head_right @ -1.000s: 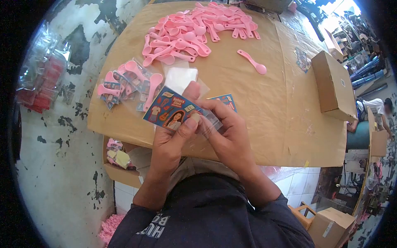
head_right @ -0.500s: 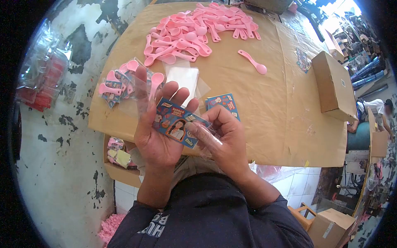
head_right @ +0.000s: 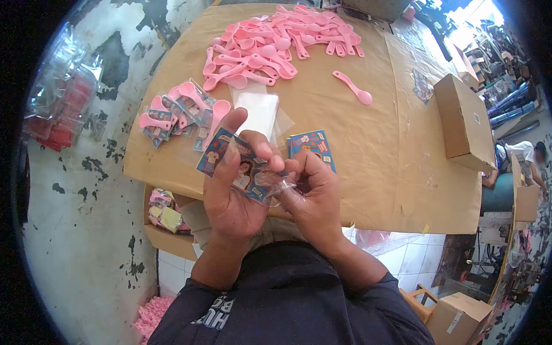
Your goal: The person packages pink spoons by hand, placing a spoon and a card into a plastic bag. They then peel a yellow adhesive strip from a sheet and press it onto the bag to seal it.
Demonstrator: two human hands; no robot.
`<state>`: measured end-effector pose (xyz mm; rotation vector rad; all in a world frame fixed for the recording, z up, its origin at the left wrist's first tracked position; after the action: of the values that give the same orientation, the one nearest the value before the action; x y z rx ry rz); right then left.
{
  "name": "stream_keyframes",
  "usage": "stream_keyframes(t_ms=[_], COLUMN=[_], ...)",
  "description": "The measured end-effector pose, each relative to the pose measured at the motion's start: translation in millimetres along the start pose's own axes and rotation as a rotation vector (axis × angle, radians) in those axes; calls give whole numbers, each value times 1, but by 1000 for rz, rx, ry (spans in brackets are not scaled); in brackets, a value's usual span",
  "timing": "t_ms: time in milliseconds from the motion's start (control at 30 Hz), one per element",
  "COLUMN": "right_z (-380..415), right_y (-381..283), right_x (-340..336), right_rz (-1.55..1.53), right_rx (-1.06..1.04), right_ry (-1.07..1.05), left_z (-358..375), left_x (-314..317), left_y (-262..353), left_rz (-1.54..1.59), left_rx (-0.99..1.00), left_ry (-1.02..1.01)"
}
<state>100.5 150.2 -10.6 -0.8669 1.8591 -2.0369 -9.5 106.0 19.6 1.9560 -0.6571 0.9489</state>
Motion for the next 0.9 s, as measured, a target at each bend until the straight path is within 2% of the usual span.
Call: stream_keyframes(t_ms=[100,167,200,267,300,367,467,500,533,600,733,767,833,867,900], right_z=[-1,4,3,15,18,24,12,3,-8,-40,-121,-140,-162,-169,-180], right_y=[-3,-21,-21,-49,-55,-66,-85,-90,-97,-106,-87,-74,-61,-60,-50], right_x=[4,4,-1,4,-1,4,-17,-24,-32,-44,-88,-101,-102,-102,-105], right_rz=[25,63,65,611,624,640,649,786,791,1033,1391,1394,1662,1658,1681], right_rx=[-97,-300,-302,-719,-725,-663,-563,-482,-489,-430,-542,-556,-706,-713,-580], right_ry=[-12,180,183,18,28,-181,-140,-152,-143,-132,-56,-54,9,3,-48], left_z=[-1,-2,-3,-6,-6,-7,-9,-7,-5,-3,1,2,3,3,5], left_x=[1,-9,-15,-23,-35,-55,-78,-81,-83,-81,-75,-71,-71,-71,-72], left_y=[2,2,4,11,15,27,56,66,74,78,70,66,65,67,72], left_rz=[-15,-38,-62,-4,116,246,269,267,265,265,230,205,133,128,64], left_rx=[4,17,30,14,3,-20,41,79,119,132,147,142,153,161,186], left_ry=[39,72,101,157,208,246,285,284,285,253,263,270,271,272,287])
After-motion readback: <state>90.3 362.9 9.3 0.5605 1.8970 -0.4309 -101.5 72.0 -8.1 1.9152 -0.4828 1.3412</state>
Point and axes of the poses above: each hand's wrist, its own z-axis away from the middle knuckle, its own x-axis out of the palm, y = z × x, the point moved 7 cm from there along -z, towards the middle knuckle, and after that the axes turned 2 degrees about -y, right-handed, at the moved point
